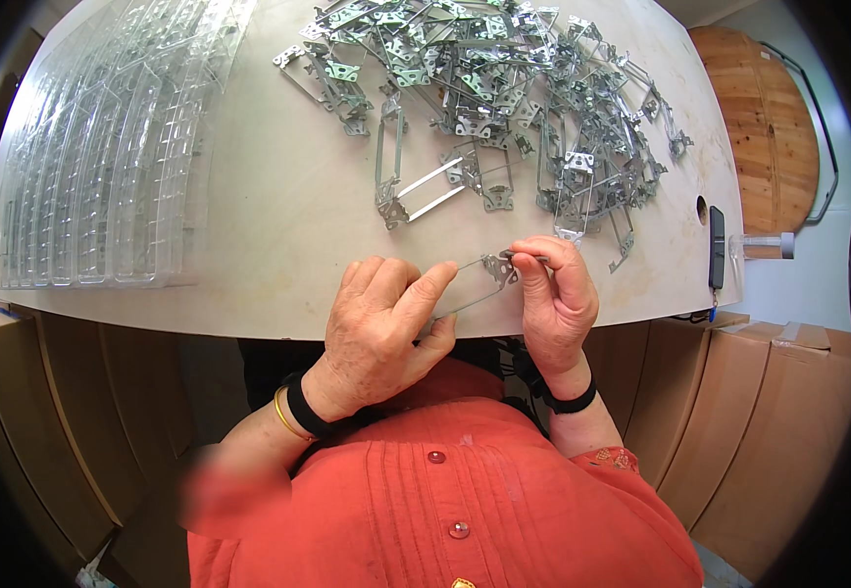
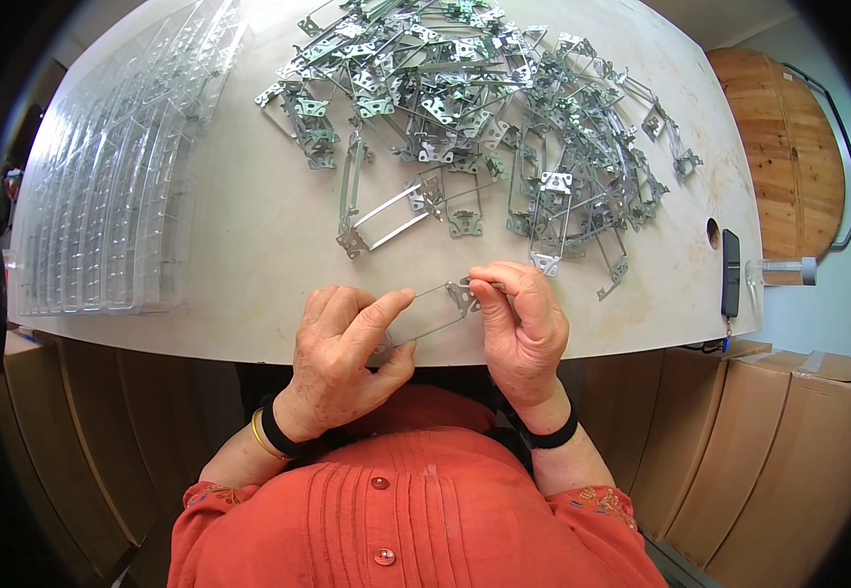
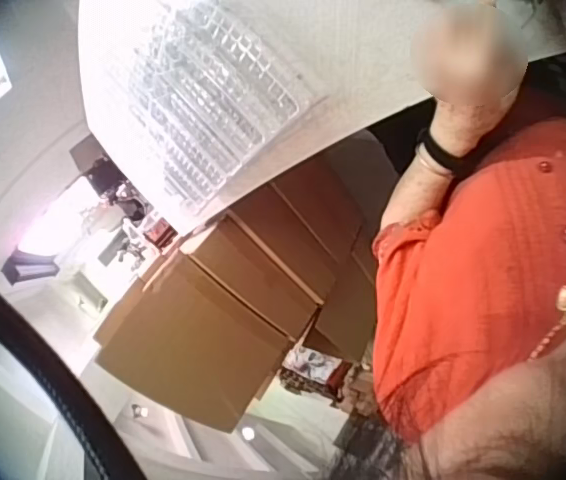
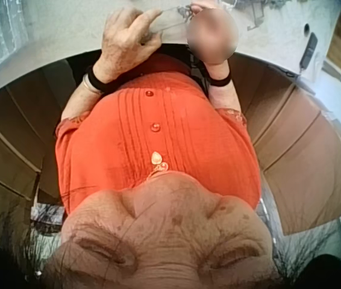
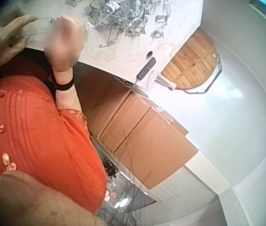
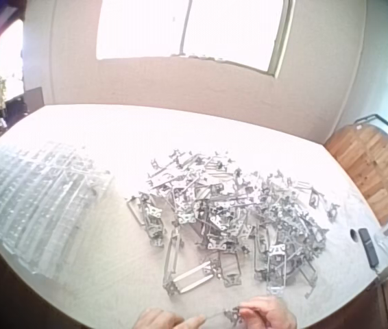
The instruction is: The person sits at a white table and repeatedly picks up small metal brackets and clear plastic strips from a pile. They align the plastic strip with the bracket and press them together, then place the assembled unit into a clear plastic tray. The process is repeated continuously throughout the clip.
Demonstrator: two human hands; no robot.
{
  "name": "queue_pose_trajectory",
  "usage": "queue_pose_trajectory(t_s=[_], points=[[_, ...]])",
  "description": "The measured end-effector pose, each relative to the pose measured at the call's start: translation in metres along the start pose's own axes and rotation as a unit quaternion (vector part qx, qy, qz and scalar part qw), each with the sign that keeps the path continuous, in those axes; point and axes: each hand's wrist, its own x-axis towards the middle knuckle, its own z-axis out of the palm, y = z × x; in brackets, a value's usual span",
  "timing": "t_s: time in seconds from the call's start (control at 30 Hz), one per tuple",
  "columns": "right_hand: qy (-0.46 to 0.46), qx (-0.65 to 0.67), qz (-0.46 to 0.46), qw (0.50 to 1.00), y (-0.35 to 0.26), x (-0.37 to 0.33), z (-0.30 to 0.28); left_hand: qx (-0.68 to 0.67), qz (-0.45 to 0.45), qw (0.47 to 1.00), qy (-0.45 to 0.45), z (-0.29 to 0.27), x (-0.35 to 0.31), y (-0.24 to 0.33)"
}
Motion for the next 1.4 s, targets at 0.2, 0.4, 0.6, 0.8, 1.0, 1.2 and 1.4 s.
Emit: queue_pose_trajectory(t_s=[0.2,0.4,0.6,0.8,1.0,1.2,1.4], points=[[0.005,0.036,0.022,0.999,0.003,-0.001,0.001,0.000,0.002,1.000,0.000,0.000,0.000,0.000],[0.001,0.028,0.016,0.999,0.004,-0.002,0.000,0.002,0.002,1.000,-0.001,0.000,0.000,0.000],[-0.017,-0.004,-0.024,1.000,-0.002,0.001,-0.001,0.008,0.004,1.000,0.004,0.001,-0.001,0.000],[0.009,0.062,0.008,0.998,0.006,-0.004,0.000,0.013,-0.001,1.000,-0.001,-0.001,0.000,0.001],[-0.018,0.113,0.041,0.993,0.005,-0.005,-0.001,0.056,-0.021,0.998,0.001,-0.008,0.003,0.000],[-0.031,0.132,0.053,0.989,0.005,-0.008,-0.002,0.074,-0.048,0.996,0.021,-0.016,0.004,0.004],[-0.032,0.156,0.074,0.984,0.004,-0.006,-0.003,0.074,-0.075,0.992,0.063,-0.022,0.000,0.000]])
